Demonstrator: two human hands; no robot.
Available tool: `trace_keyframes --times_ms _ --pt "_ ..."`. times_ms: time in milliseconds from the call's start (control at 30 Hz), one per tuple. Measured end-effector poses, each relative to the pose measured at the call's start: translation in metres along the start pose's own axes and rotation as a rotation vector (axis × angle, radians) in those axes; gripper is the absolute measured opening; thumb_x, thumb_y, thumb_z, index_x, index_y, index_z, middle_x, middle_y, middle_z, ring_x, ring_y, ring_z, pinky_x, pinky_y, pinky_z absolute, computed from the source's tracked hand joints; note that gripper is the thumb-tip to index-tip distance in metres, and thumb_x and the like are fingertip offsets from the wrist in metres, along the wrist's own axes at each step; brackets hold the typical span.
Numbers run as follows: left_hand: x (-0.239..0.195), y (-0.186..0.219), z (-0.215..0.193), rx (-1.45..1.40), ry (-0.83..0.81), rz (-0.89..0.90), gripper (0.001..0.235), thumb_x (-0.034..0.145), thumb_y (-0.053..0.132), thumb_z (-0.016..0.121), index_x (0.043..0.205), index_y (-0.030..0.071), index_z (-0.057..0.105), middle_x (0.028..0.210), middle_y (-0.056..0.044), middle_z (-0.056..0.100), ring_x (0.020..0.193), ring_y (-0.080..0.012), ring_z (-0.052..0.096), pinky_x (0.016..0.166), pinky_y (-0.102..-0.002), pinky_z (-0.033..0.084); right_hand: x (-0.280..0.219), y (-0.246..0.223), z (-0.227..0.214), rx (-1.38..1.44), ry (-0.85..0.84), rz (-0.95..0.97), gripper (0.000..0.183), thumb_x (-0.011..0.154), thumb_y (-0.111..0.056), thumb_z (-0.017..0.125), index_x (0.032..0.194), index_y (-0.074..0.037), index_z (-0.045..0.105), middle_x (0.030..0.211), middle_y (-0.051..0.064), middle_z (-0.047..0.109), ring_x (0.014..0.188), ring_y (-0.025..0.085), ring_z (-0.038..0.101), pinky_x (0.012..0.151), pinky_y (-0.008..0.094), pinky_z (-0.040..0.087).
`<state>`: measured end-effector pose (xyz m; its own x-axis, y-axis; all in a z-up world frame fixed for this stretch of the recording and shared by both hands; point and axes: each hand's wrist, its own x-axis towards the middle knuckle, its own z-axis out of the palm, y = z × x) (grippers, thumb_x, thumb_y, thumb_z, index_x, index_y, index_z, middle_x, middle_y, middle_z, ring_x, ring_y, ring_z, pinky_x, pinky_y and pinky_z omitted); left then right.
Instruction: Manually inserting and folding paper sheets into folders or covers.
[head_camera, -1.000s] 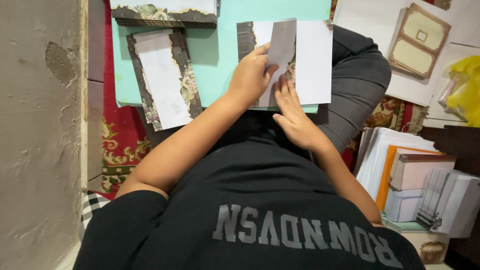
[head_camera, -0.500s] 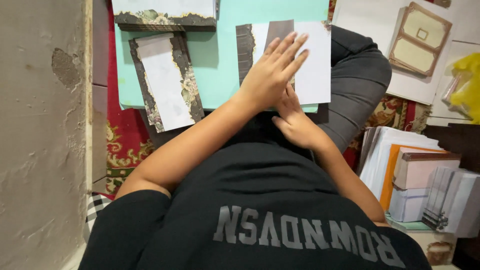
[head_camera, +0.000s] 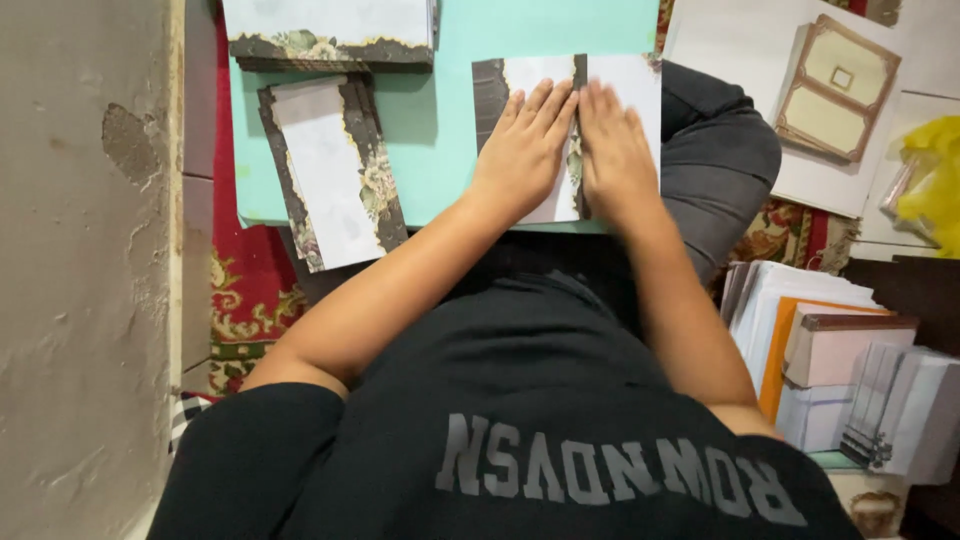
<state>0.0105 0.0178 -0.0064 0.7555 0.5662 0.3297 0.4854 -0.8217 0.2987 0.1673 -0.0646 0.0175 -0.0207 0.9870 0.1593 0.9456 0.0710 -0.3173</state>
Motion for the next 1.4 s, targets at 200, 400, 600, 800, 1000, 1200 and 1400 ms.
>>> trace_keyframes --times_ms 200,400,600,800,1000,1200,1400 --pt "0.001 0.001 0.002 0.018 0.039 -0.014 0.057 0.103 0.024 0.050 0.151 -0.005 0.045 0.160 -0.018 0.042 0.151 -0.0321 0.035 0.124 -0.049 0.023 -0.009 -0.016 0.001 -0.149 0.066 0.017 0.061 0.100 -0.005 0.053 0.157 0.008 0.035 0.165 0.025 0.034 0.154 0.038 0.033 0.124 0.049 0.029" --pt "0.000 0.000 0.015 0.007 0.030 -0.023 0.057 0.103 0.023 0.046 0.152 -0.006 0.043 0.162 -0.019 0.037 0.153 -0.0325 0.031 0.124 -0.051 0.018 -0.053 -0.039 -0.007 -0.100 0.007 0.066 0.064 0.094 -0.001 0.052 0.156 0.007 0.038 0.165 0.024 0.034 0.153 0.040 0.033 0.122 0.051 0.032" --pt "0.015 0.002 0.035 0.297 -0.135 0.012 0.065 0.099 0.026 0.046 0.153 -0.009 0.037 0.162 -0.024 0.032 0.149 -0.0401 0.031 0.114 -0.059 0.029 0.016 0.011 0.005 -0.089 0.094 -0.113 0.057 0.098 0.000 0.051 0.153 0.012 0.041 0.160 0.029 0.039 0.150 0.042 0.036 0.120 0.050 0.032" --pt "0.055 -0.017 0.043 0.166 -0.120 -0.129 0.069 0.097 0.034 0.050 0.156 -0.001 0.037 0.163 -0.027 0.026 0.150 -0.0508 0.017 0.120 -0.063 0.015 0.004 -0.010 -0.007 -0.062 0.051 0.011 0.056 0.103 -0.011 0.043 0.155 0.007 0.038 0.162 0.025 0.039 0.151 0.038 0.034 0.123 0.049 0.026" --pt "0.047 -0.015 0.033 0.205 -0.135 -0.122 0.071 0.102 0.034 0.055 0.161 0.004 0.029 0.165 -0.026 0.020 0.150 -0.0506 0.017 0.121 -0.063 0.020 -0.056 -0.025 -0.003 -0.124 0.043 -0.004 0.065 0.094 -0.003 0.050 0.157 0.005 0.036 0.164 0.023 0.036 0.153 0.037 0.034 0.123 0.048 0.029" --pt "0.037 -0.014 0.033 0.140 0.018 -0.080 0.066 0.102 0.034 0.045 0.156 -0.004 0.036 0.162 -0.030 0.027 0.151 -0.0474 0.020 0.121 -0.064 0.017 0.005 0.001 0.003 -0.120 0.078 -0.016 0.056 0.102 -0.012 0.044 0.154 0.007 0.040 0.163 0.023 0.037 0.152 0.037 0.033 0.121 0.047 0.028" --pt "0.036 -0.010 0.026 0.059 0.011 -0.132 0.064 0.100 0.029 0.043 0.154 -0.006 0.038 0.162 -0.028 0.030 0.153 -0.0446 0.020 0.123 -0.062 0.014 0.014 0.001 0.000 -0.095 0.055 -0.001 0.064 0.094 -0.006 0.047 0.156 0.008 0.038 0.164 0.023 0.035 0.154 0.034 0.028 0.123 0.046 0.023"
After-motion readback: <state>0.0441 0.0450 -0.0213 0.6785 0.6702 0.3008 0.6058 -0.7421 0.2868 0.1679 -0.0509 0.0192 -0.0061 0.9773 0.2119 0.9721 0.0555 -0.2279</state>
